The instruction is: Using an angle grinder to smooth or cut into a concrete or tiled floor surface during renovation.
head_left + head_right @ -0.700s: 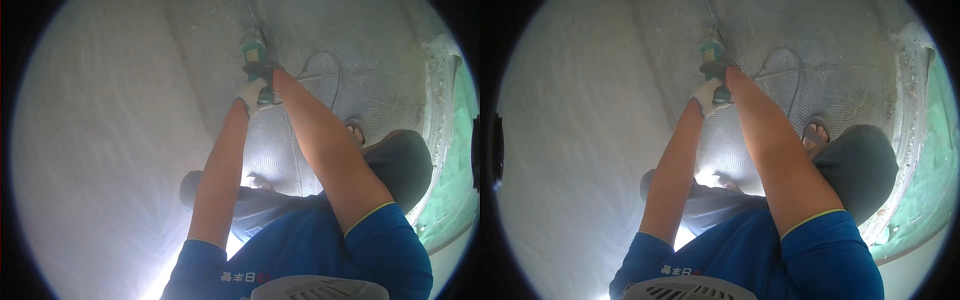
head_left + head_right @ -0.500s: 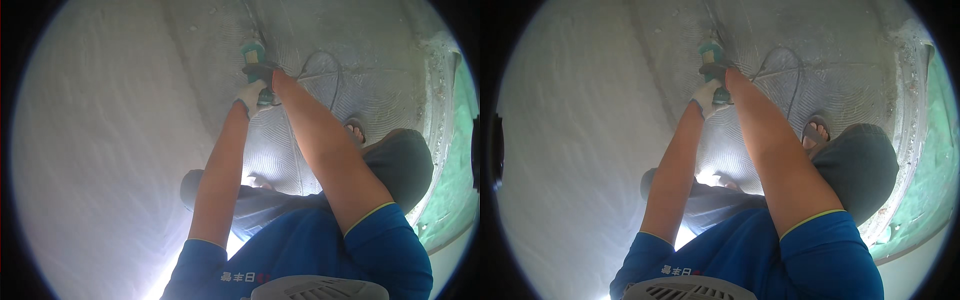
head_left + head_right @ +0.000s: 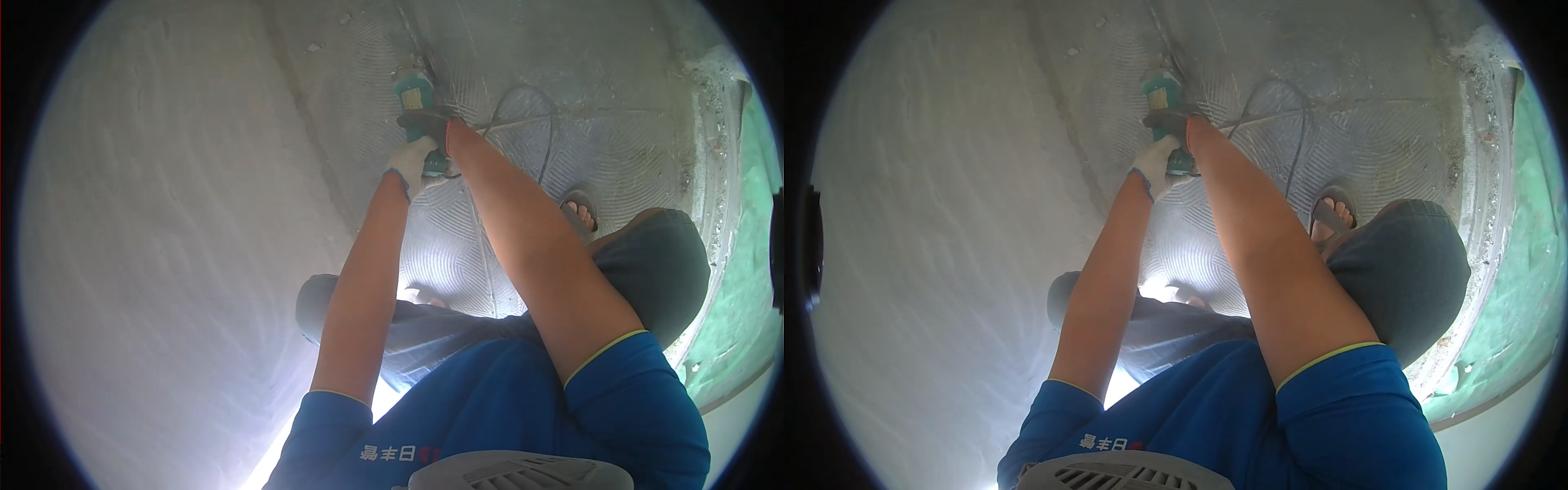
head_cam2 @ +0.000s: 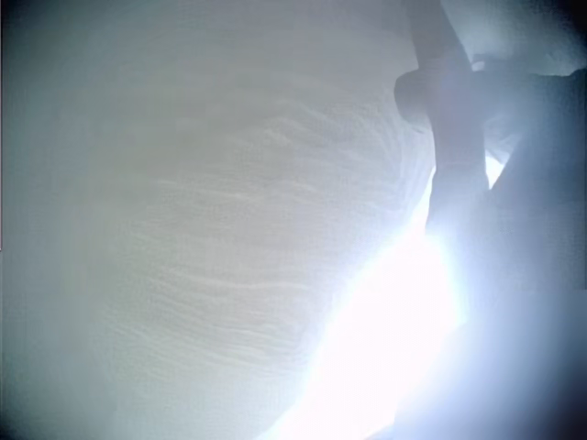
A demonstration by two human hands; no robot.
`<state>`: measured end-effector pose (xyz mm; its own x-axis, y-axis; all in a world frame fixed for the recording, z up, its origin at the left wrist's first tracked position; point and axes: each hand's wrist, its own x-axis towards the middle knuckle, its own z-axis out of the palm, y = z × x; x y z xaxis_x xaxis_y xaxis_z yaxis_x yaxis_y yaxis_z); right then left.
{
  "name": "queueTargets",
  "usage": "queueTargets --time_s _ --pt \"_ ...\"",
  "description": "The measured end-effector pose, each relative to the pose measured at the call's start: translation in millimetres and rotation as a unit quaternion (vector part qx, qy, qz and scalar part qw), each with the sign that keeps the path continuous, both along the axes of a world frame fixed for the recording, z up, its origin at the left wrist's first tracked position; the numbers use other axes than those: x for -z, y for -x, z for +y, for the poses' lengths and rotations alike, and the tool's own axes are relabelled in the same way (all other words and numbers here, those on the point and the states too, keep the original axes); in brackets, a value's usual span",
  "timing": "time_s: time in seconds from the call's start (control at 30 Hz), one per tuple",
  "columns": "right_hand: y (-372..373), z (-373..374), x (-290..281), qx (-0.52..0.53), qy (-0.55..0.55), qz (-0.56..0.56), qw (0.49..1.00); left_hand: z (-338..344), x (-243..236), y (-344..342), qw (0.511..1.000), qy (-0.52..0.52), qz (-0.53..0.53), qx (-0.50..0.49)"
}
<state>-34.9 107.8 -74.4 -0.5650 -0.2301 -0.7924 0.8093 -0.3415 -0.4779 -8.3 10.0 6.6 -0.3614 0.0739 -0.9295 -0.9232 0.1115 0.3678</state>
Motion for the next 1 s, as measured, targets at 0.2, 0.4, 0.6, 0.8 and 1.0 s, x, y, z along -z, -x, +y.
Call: queueTargets --time_s 0.2,0.4,0.6,0.8,1.0 --pt "0 1 3 0.011 0.002 0.033 0.999 -1 4 2 1.0 -0.022 0.003 0.001" --pt "5 -2 2 -0.001 -0.009 -0.018 1.0 0 0 6 1.0 -0.003 0.001 0.014" --pt "3 0 -2 0.016 0.013 -0.025 0.999 1 -2 7 1.0 -0.003 -0.006 0.001" --pt "8 -10 13 0.038 0.011 -0.022 0.999 -7 8 15 1.0 -0.004 -0.013 0.026" --pt "-3 -20 10 0.025 0.027 -0.039 0.999 -26 27 1 1.0 -0.011 -0.013 0.001"
